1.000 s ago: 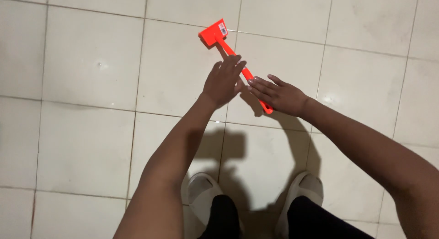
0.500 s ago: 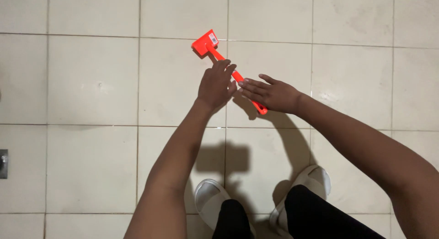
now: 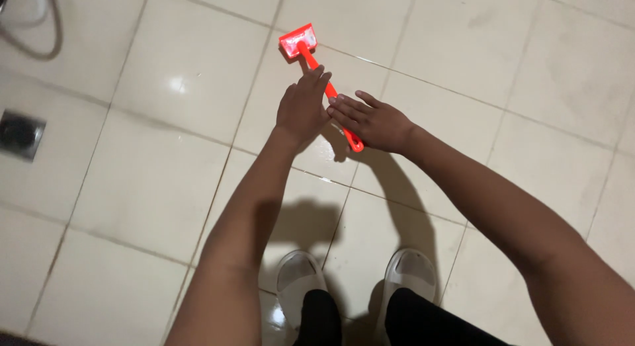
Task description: The person uses a red floor squeegee to push water across a tiled floor. They repeatedly move the squeegee back and forth, guiding the water toward a drain visible in the background.
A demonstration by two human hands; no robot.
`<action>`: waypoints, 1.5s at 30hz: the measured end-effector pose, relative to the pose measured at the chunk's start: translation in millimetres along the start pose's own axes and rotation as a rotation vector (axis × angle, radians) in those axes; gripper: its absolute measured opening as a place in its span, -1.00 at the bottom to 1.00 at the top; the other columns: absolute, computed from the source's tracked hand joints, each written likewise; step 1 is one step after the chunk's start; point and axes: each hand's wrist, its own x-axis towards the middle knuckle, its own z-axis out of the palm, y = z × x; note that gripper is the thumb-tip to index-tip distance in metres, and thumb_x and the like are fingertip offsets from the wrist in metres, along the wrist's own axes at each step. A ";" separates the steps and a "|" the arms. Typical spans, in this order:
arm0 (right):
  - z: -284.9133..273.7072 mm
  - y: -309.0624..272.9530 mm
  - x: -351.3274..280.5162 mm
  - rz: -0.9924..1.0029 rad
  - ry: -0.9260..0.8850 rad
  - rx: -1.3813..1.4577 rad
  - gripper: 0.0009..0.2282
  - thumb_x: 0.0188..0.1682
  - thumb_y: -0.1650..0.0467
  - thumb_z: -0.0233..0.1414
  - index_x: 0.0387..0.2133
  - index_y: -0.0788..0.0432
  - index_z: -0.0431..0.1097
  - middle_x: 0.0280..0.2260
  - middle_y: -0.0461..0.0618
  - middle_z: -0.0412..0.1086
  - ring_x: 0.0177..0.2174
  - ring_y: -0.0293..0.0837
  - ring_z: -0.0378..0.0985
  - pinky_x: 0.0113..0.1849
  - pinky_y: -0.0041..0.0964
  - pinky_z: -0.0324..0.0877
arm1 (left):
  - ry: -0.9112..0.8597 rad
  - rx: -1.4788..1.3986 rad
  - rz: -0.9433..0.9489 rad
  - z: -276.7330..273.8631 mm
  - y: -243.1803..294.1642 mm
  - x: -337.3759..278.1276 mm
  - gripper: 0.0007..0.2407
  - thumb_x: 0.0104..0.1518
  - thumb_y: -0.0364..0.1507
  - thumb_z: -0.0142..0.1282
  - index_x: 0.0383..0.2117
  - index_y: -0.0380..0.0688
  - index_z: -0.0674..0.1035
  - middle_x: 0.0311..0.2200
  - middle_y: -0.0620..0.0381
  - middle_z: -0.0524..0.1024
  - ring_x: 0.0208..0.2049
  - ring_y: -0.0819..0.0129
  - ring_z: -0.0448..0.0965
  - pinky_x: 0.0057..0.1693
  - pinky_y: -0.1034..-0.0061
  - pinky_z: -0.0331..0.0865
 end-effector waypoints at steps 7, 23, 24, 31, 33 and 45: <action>15.2 -42.3 -0.4 -0.089 0.142 0.134 -0.33 -0.02 0.27 0.11 0.37 0.17 0.03 0.34 0.10 0.13 0.32 -0.03 0.17 0.27 0.08 0.12 | -0.075 0.082 -0.043 -9.2 -13.6 -53.5 -0.41 0.08 -0.38 0.20 0.31 -0.14 0.32 0.38 -0.01 0.17 0.35 0.17 0.22 0.32 0.20 0.23; 6.5 -47.8 -35.6 -0.079 0.105 0.237 -0.32 -0.04 0.20 0.11 0.35 0.17 0.09 0.32 0.14 0.11 0.33 0.01 0.08 0.25 0.15 0.09 | -0.318 0.133 0.154 -9.9 -2.0 -61.1 -0.29 0.20 -0.17 0.13 0.42 -0.12 0.04 0.46 0.09 -0.06 0.45 0.24 -0.01 0.40 0.07 0.04; 7.7 -49.9 -42.5 -0.103 0.137 0.274 -0.33 -0.03 0.19 0.10 0.34 0.19 0.11 0.33 0.15 0.10 0.33 0.02 0.07 0.25 0.17 0.09 | -0.342 0.120 0.178 -5.7 0.2 -64.8 -0.30 0.20 -0.21 0.14 0.43 -0.12 0.06 0.47 0.08 -0.06 0.45 0.22 0.00 0.39 0.07 0.06; -3.7 -16.7 -9.4 -0.065 -0.014 0.113 -0.36 -0.08 0.24 0.08 0.31 0.14 0.11 0.35 0.08 0.09 0.33 -0.06 0.09 0.25 0.10 0.08 | -0.299 0.157 0.114 -13.5 -7.6 -28.3 -0.27 0.12 -0.32 0.19 0.42 -0.10 0.06 0.47 0.06 -0.06 0.46 0.26 0.01 0.41 0.10 0.07; -5.9 -16.4 -5.1 -0.042 -0.013 0.164 -0.35 -0.08 0.26 0.06 0.32 0.20 0.10 0.33 0.13 0.09 0.31 -0.03 0.10 0.24 0.12 0.08 | -0.335 0.230 0.076 -18.5 -6.7 -18.5 -0.25 0.10 -0.33 0.18 0.42 -0.13 0.01 0.46 0.07 -0.09 0.42 0.23 0.00 0.37 0.08 0.04; -5.2 -19.6 -3.8 -0.058 0.038 0.099 -0.35 -0.06 0.29 0.07 0.34 0.19 0.05 0.34 0.13 0.11 0.31 -0.01 0.17 0.26 0.08 0.10 | -0.277 0.095 0.088 -20.5 -4.8 -27.3 -0.30 0.16 -0.30 0.14 0.43 -0.12 0.06 0.47 0.05 -0.05 0.46 0.23 0.01 0.38 0.06 0.08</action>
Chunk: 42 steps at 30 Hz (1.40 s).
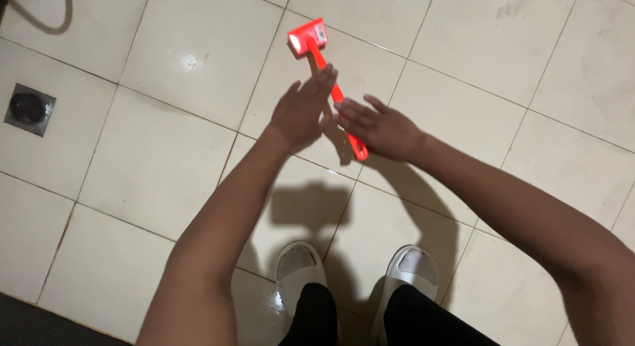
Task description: The person uses a red floor squeegee to push water across a tiled floor. They repeatedly move the squeegee back and forth, guiding the water toward a drain visible in the background.
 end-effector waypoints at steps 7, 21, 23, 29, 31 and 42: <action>-5.0 -13.6 -15.1 0.038 0.013 0.112 -0.37 -0.05 0.27 0.10 0.32 0.19 0.11 0.34 0.16 0.09 0.31 0.04 0.14 0.24 0.11 0.11 | 0.003 0.033 -0.013 1.9 11.6 -1.5 -0.29 0.15 -0.28 0.16 0.41 -0.16 0.06 0.45 0.03 -0.02 0.44 0.21 0.03 0.39 0.07 0.07; -1.5 -8.5 -18.2 0.065 0.021 0.113 -0.33 -0.11 0.26 0.12 0.32 0.17 0.11 0.34 0.19 0.09 0.31 0.06 0.15 0.20 0.08 0.20 | 0.008 0.095 0.022 9.8 11.7 10.5 -0.28 0.10 -0.33 0.17 0.40 -0.20 0.06 0.44 0.01 0.00 0.43 0.20 0.07 0.35 0.09 0.11; 0.5 -27.8 -35.9 0.038 0.059 0.152 -0.33 -0.10 0.24 0.12 0.30 0.21 0.12 0.32 0.23 0.10 0.29 0.11 0.17 0.17 0.10 0.23 | -0.008 0.068 0.074 14.9 19.2 -3.6 -0.29 0.11 -0.32 0.16 0.40 -0.17 0.09 0.44 0.05 0.04 0.43 0.23 0.09 0.36 0.09 0.13; 19.4 -32.9 -50.7 0.037 0.082 0.159 -0.38 -0.02 0.24 0.09 0.28 0.26 0.11 0.31 0.24 0.10 0.29 0.13 0.16 0.16 0.10 0.22 | -0.060 -0.022 0.108 17.4 28.0 -4.6 -0.36 0.15 -0.25 0.16 0.36 -0.08 0.19 0.43 0.11 0.11 0.41 0.27 0.12 0.39 0.08 0.12; 16.5 -18.9 -42.3 0.053 0.030 0.049 -0.40 -0.02 0.27 0.07 0.30 0.21 0.10 0.34 0.18 0.09 0.32 0.07 0.14 0.20 0.04 0.19 | -0.046 -0.020 0.092 14.1 24.6 7.7 -0.36 0.15 -0.26 0.15 0.37 -0.09 0.18 0.42 0.09 0.10 0.41 0.25 0.11 0.38 0.07 0.11; 22.5 -56.4 -59.1 -0.018 0.116 0.101 -0.34 -0.01 0.28 0.06 0.35 0.30 0.05 0.30 0.30 0.11 0.30 0.17 0.16 0.24 0.13 0.16 | -0.009 0.002 0.060 42.3 27.0 -12.9 -0.48 0.11 -0.37 0.18 0.26 -0.04 0.37 0.33 0.12 0.29 0.41 0.26 0.22 0.43 0.16 0.16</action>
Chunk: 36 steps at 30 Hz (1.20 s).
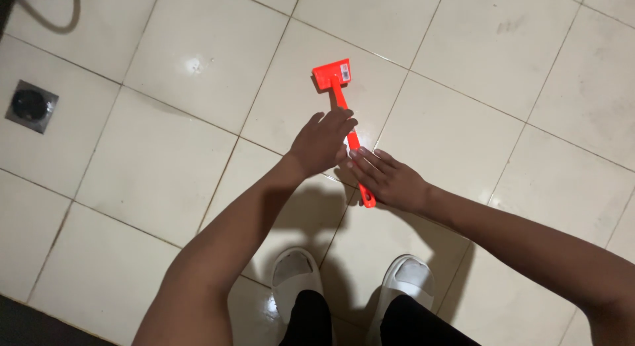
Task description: The person uses a red floor squeegee to push water across a tiled floor. They repeatedly move the squeegee back and forth, guiding the water toward a drain visible in the background.
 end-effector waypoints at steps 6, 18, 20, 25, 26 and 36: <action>-5.4 48.4 46.1 0.049 -0.096 -0.117 -0.35 -0.05 0.29 0.05 0.35 0.17 0.04 0.35 0.16 0.08 0.32 0.04 0.13 0.24 0.07 0.13 | 0.090 0.011 -0.093 -26.0 -24.4 14.6 -0.33 0.02 -0.31 0.29 0.31 -0.11 0.23 0.38 0.02 0.10 0.39 0.18 0.06 0.36 0.03 0.05; 11.7 23.0 38.3 -0.050 0.003 -0.089 -0.40 0.07 0.34 0.01 0.38 0.25 0.03 0.36 0.17 0.06 0.35 0.05 0.10 0.28 0.07 0.09 | -0.041 -0.144 -0.124 -32.0 -25.5 -16.1 -0.39 0.10 -0.30 0.18 0.34 -0.04 0.27 0.44 0.13 0.14 0.30 0.24 0.28 0.37 0.25 0.26; 9.1 41.8 57.0 -0.035 -0.041 -0.120 -0.38 0.04 0.33 0.01 0.38 0.24 0.01 0.37 0.17 0.05 0.35 0.05 0.09 0.28 0.06 0.08 | 0.009 -0.083 -0.112 -30.6 -39.4 -5.4 -0.37 0.11 -0.31 0.17 0.36 -0.07 0.23 0.44 0.09 0.10 0.35 0.23 0.22 0.36 0.20 0.22; -12.9 60.0 98.2 0.040 -0.152 -0.099 -0.34 -0.02 0.29 0.01 0.36 0.20 -0.05 0.37 0.15 0.04 0.35 0.05 0.06 0.27 0.07 0.04 | 0.076 -0.019 -0.205 -49.6 -47.7 14.3 -0.31 0.11 -0.32 0.17 0.39 -0.12 0.10 0.45 0.06 -0.06 0.41 0.21 0.05 0.36 0.06 0.05; -16.5 59.4 99.1 0.059 -0.136 -0.077 -0.34 -0.01 0.28 0.00 0.37 0.20 -0.05 0.37 0.16 0.04 0.34 0.05 0.06 0.26 0.09 0.04 | 0.075 -0.004 -0.231 -50.0 -47.8 17.5 -0.31 0.14 -0.32 0.15 0.40 -0.10 0.07 0.46 0.08 -0.10 0.42 0.21 0.02 0.38 0.06 0.02; -0.7 25.6 38.2 -0.058 -0.051 -0.267 -0.41 0.05 0.27 0.02 0.36 0.20 0.08 0.37 0.14 0.07 0.36 0.02 0.11 0.28 0.01 0.15 | 0.100 0.039 -0.055 -6.1 -32.4 -5.8 -0.40 0.05 -0.37 0.17 0.31 -0.12 0.29 0.37 0.02 0.18 0.35 0.18 0.22 0.30 0.10 0.20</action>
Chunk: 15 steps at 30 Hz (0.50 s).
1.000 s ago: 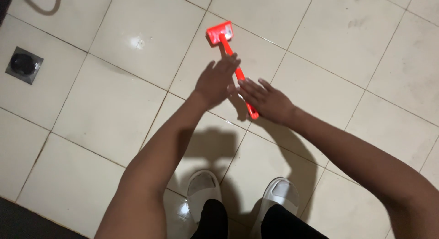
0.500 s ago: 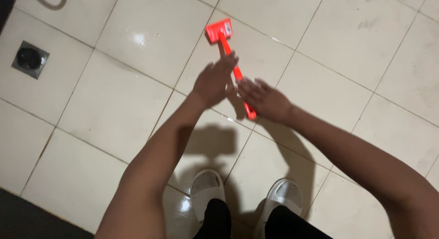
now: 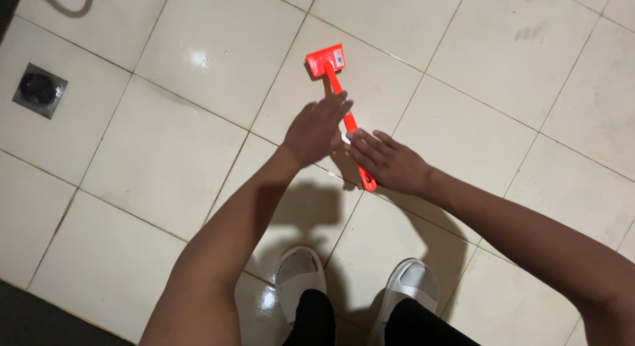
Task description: The person uses a red floor squeegee to push water across a tiled floor. They repeatedly move the squeegee back and forth, guiding the water toward a drain visible in the background.
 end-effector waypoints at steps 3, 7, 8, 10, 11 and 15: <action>-0.5 19.0 22.8 0.048 0.012 0.108 -0.36 0.04 0.19 0.01 0.35 0.24 0.06 0.36 0.19 0.07 0.34 0.08 0.10 0.27 0.07 0.12 | 0.029 -0.031 -0.082 -7.2 -9.6 17.1 -0.41 0.16 -0.39 0.14 0.38 -0.01 0.27 0.44 0.12 0.14 0.41 0.26 0.18 0.41 0.13 0.17; -16.1 41.8 51.0 0.119 0.006 0.220 -0.31 0.01 0.12 -0.01 0.35 0.27 0.05 0.34 0.24 0.07 0.32 0.10 0.10 0.24 0.13 0.09 | -0.005 -0.013 -0.146 -35.4 -9.6 39.6 -0.31 0.07 -0.31 0.20 0.36 -0.12 0.15 0.42 0.06 0.01 0.43 0.24 0.00 0.36 0.03 0.04; -16.6 41.7 51.9 0.128 0.015 0.222 -0.31 0.02 0.12 -0.01 0.35 0.27 0.05 0.34 0.23 0.08 0.32 0.09 0.11 0.24 0.13 0.09 | -0.020 0.009 -0.170 -34.0 -11.6 41.8 -0.30 0.08 -0.31 0.19 0.37 -0.13 0.12 0.43 0.06 -0.03 0.43 0.24 -0.04 0.38 0.04 0.01; -14.7 36.1 46.0 0.132 0.027 0.223 -0.32 0.03 0.12 -0.01 0.35 0.26 0.05 0.34 0.23 0.09 0.32 0.09 0.12 0.24 0.12 0.09 | -0.033 0.031 -0.197 -31.1 -10.1 35.9 -0.29 0.10 -0.30 0.19 0.38 -0.13 0.09 0.44 0.05 -0.07 0.44 0.24 -0.08 0.40 0.05 -0.02; -12.3 30.2 38.8 0.116 0.046 0.203 -0.34 0.04 0.15 0.01 0.35 0.25 0.06 0.33 0.21 0.11 0.32 0.08 0.13 0.25 0.11 0.11 | -0.027 0.007 -0.168 -29.8 -6.4 28.3 -0.31 0.11 -0.32 0.19 0.39 -0.13 0.11 0.45 0.04 -0.04 0.45 0.23 -0.06 0.41 0.06 -0.01; -16.3 5.2 3.8 0.038 0.088 0.088 -0.42 0.05 0.25 0.04 0.34 0.21 0.13 0.32 0.14 0.17 0.32 0.03 0.19 0.27 0.05 0.16 | -0.082 0.018 -0.016 -20.2 5.2 1.2 -0.37 0.19 -0.34 0.15 0.41 -0.07 0.16 0.45 0.13 0.05 0.49 0.27 0.04 0.46 0.12 0.06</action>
